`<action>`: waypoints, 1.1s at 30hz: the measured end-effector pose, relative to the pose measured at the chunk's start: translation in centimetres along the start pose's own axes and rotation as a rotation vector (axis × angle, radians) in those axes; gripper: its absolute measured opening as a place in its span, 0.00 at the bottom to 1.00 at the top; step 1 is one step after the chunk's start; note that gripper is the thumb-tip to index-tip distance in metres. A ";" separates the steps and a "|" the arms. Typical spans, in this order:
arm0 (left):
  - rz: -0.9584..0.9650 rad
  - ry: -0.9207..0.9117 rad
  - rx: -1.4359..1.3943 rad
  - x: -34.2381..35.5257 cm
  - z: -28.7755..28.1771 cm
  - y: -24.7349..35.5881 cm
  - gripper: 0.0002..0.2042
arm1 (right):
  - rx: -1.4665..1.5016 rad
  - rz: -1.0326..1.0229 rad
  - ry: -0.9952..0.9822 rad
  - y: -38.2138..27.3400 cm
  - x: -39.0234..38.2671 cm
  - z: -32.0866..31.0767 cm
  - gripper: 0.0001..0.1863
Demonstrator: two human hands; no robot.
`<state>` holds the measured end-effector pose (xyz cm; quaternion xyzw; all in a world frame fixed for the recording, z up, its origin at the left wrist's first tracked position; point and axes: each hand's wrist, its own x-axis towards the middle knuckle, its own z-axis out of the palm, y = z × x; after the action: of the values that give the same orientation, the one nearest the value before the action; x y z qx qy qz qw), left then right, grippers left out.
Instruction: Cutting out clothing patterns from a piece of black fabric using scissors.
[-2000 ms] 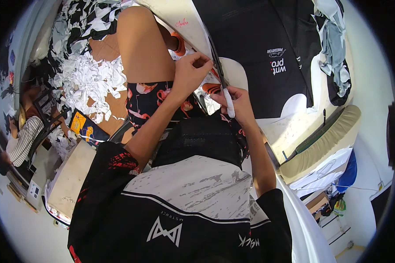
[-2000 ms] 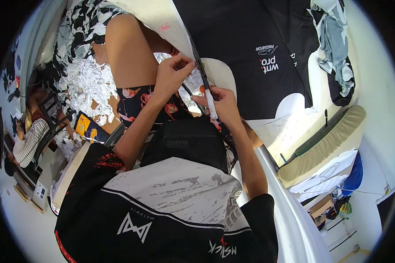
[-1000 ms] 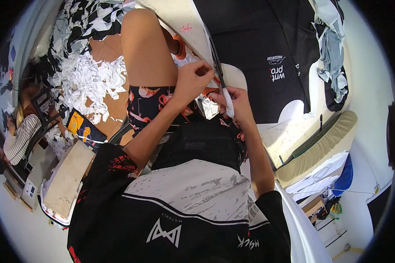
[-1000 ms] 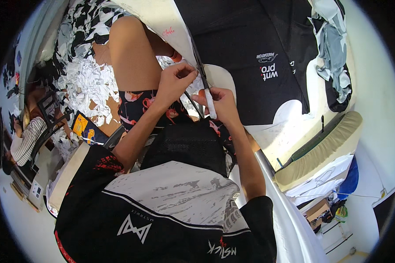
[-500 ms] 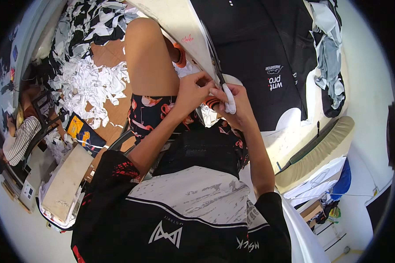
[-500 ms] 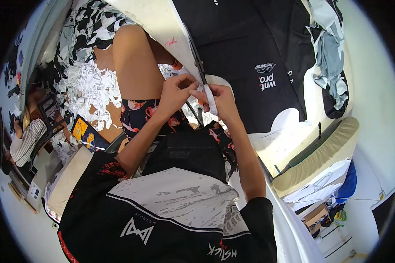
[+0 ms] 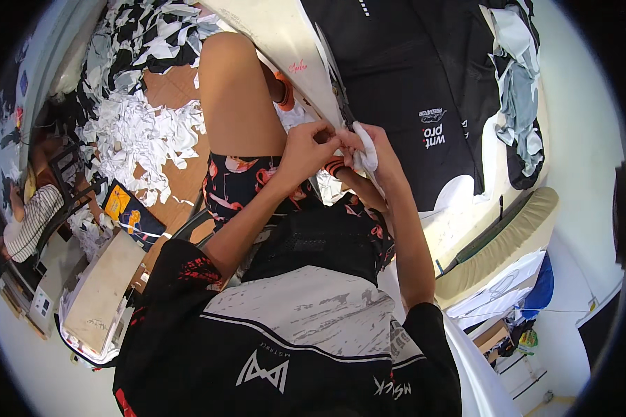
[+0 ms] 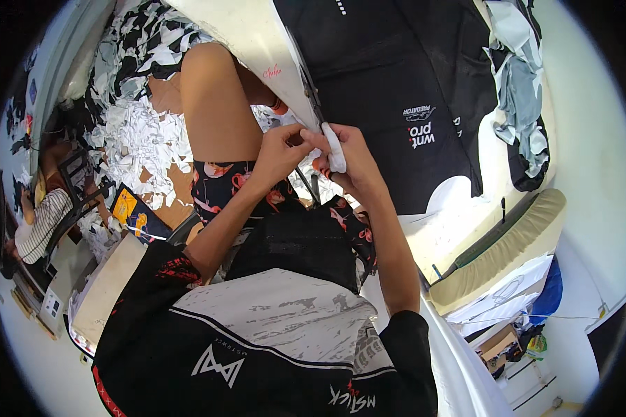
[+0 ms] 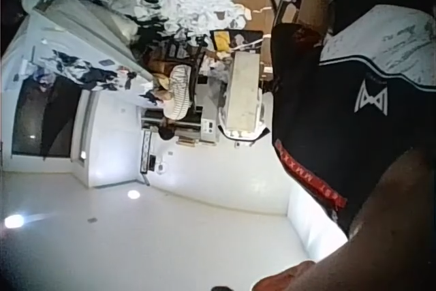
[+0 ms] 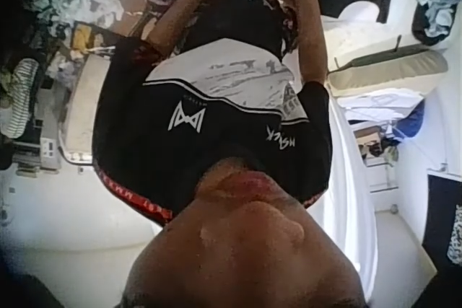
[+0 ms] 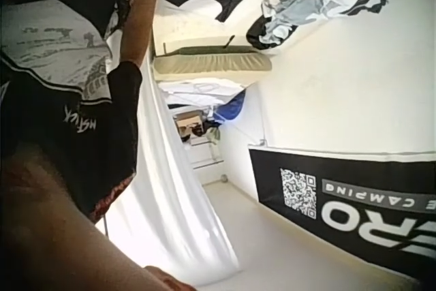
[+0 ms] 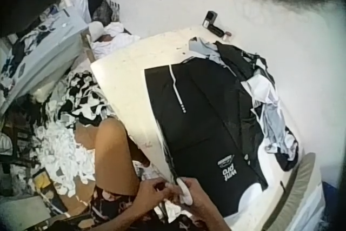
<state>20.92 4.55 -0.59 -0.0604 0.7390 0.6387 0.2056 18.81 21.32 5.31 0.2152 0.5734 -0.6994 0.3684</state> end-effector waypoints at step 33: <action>-0.076 -0.094 -0.014 -0.1 0.1 -0.4 0.13 | -0.073 0.015 0.055 -1.1 0.3 1.1 0.14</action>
<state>21.19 4.57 -0.93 -0.0598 0.7211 0.6378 0.2639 17.90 20.22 6.03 0.2251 0.6066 -0.6692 0.3655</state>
